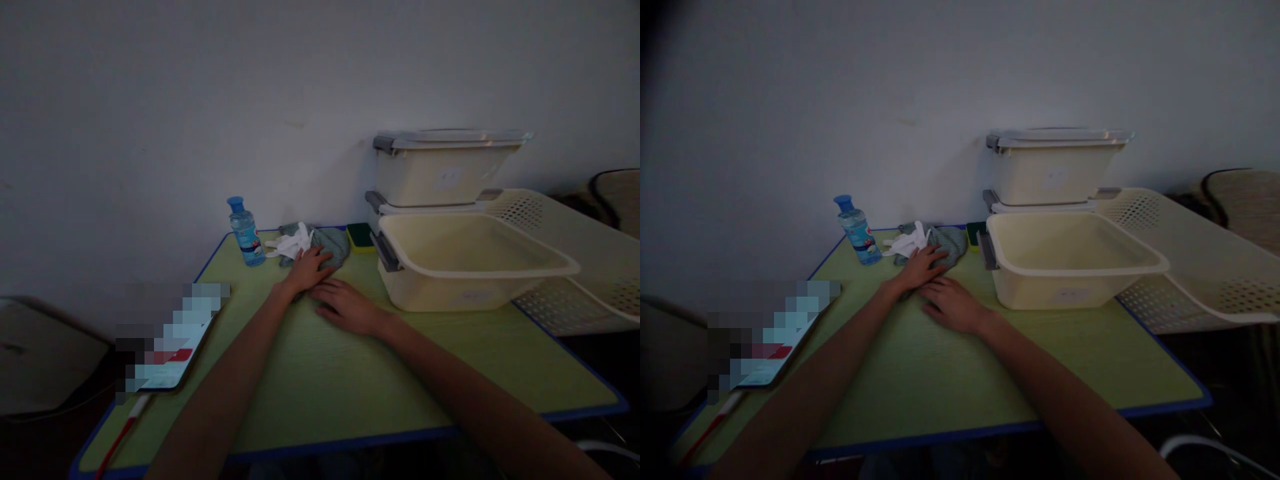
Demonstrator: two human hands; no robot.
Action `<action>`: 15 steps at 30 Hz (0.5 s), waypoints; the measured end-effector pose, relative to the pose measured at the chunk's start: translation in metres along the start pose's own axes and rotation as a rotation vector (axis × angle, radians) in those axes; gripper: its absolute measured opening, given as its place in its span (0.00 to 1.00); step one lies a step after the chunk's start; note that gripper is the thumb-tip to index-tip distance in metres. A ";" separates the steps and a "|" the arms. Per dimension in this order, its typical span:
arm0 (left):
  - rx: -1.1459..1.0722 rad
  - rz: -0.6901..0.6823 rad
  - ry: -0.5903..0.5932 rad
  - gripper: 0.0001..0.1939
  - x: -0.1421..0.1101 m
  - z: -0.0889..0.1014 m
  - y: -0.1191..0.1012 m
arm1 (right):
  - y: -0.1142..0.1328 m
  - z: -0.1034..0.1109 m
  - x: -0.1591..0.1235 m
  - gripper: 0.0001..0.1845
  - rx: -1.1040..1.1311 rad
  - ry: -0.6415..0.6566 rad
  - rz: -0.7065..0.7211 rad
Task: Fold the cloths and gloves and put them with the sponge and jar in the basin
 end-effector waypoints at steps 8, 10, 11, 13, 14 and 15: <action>0.020 -0.002 -0.188 0.26 0.005 0.008 -0.005 | 0.000 -0.003 0.000 0.13 -0.035 -0.013 0.005; 0.002 -0.048 -0.225 0.27 0.017 0.009 -0.014 | 0.000 -0.004 0.000 0.13 -0.031 -0.025 0.004; 0.001 -0.083 -0.215 0.26 0.025 0.008 -0.020 | 0.000 -0.004 0.000 0.13 -0.025 -0.032 0.001; 0.018 -0.156 -0.153 0.26 0.043 0.004 -0.031 | -0.001 -0.005 0.000 0.13 -0.003 -0.043 -0.001; 0.030 -0.190 -0.108 0.26 0.053 0.000 -0.037 | -0.002 -0.005 0.000 0.13 0.010 -0.046 -0.001; 0.040 -0.215 -0.065 0.27 0.062 -0.005 -0.042 | -0.002 -0.006 0.000 0.13 0.021 -0.046 -0.001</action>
Point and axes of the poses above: each hand's wrist, its own x-axis towards the middle knuckle, its own z-axis out of the back of the hand, y = z × x, the point moved 2 cm from there along x, towards the middle knuckle, and after that the axes turned 13 degrees about -x, right-handed, at the moved point
